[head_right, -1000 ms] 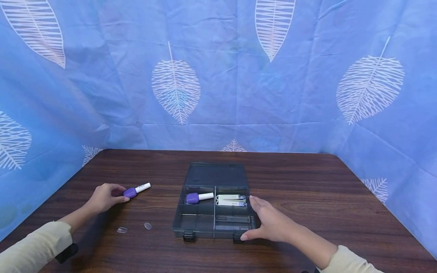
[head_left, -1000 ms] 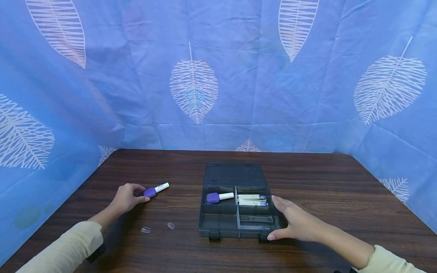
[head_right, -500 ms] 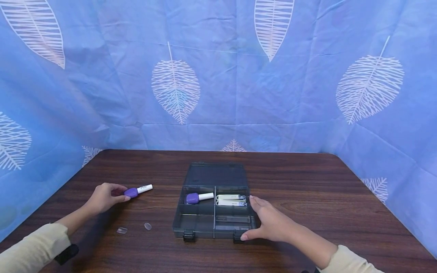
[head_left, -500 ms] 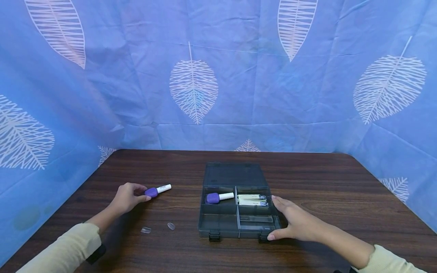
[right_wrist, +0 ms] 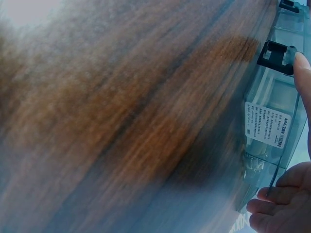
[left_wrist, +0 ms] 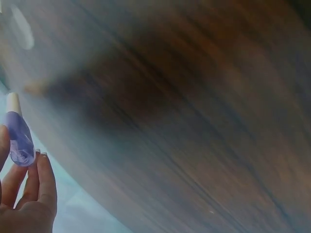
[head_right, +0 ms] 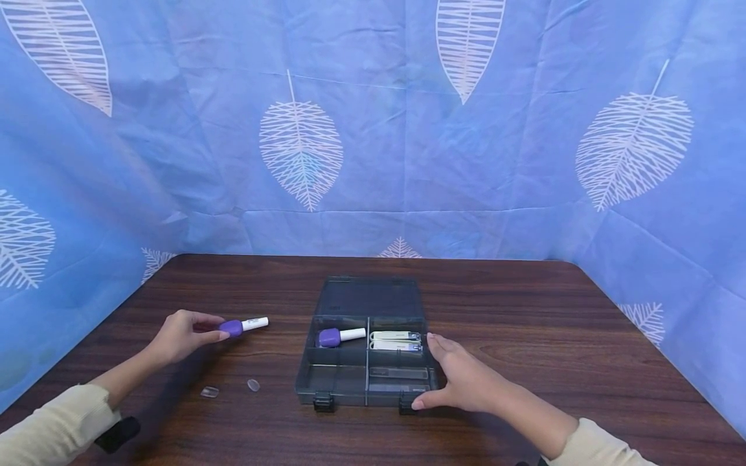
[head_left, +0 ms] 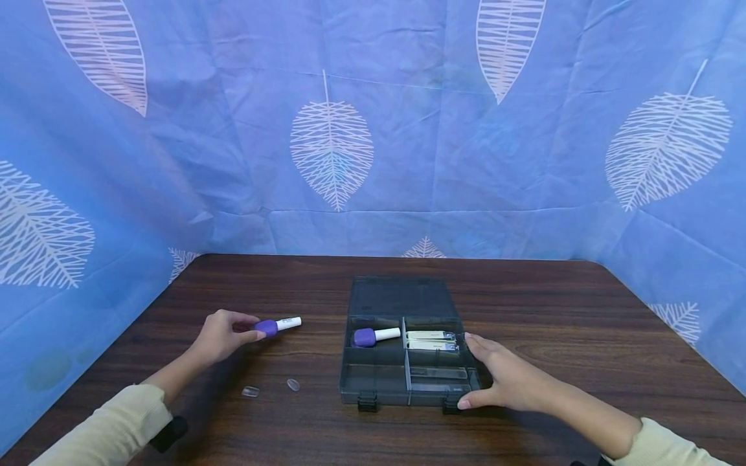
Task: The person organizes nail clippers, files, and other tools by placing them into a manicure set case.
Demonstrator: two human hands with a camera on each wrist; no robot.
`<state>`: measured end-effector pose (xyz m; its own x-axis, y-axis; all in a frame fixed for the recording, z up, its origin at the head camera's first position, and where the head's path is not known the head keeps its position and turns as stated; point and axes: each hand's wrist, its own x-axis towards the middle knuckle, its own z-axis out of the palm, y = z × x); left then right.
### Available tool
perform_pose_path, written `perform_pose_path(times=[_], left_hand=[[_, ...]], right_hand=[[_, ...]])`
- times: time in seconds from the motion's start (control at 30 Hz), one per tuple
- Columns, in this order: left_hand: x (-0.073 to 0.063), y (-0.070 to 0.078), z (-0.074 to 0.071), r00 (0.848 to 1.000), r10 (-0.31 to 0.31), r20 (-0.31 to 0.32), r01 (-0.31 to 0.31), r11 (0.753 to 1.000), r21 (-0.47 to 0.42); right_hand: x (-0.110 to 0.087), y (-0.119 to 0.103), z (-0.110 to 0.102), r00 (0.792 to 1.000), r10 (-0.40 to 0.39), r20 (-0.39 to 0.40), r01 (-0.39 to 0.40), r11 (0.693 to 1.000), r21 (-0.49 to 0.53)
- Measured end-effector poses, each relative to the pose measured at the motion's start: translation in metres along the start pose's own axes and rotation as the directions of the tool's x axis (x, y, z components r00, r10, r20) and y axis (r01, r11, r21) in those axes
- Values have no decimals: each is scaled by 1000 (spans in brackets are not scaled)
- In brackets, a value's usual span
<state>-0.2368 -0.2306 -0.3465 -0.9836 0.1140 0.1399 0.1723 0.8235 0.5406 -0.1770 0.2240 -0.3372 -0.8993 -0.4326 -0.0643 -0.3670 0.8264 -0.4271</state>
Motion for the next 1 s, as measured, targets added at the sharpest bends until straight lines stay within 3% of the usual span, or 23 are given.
perform_pose_path(times=[0.37, 0.6, 1.0], left_hand=[[-4, 16, 2, 996, 82, -17, -83, 994, -71], [-3, 22, 4, 996, 91, -24, -93, 988, -121], [-3, 46, 22, 988, 151, -14, -150, 956, -252]], right_hand=[[0, 1, 0, 1000, -11, 2, 11, 1000, -3], [0, 0, 0, 1000, -12, 2, 12, 1000, 0], [-2, 1, 0, 1000, -29, -9, 29, 1000, -4]])
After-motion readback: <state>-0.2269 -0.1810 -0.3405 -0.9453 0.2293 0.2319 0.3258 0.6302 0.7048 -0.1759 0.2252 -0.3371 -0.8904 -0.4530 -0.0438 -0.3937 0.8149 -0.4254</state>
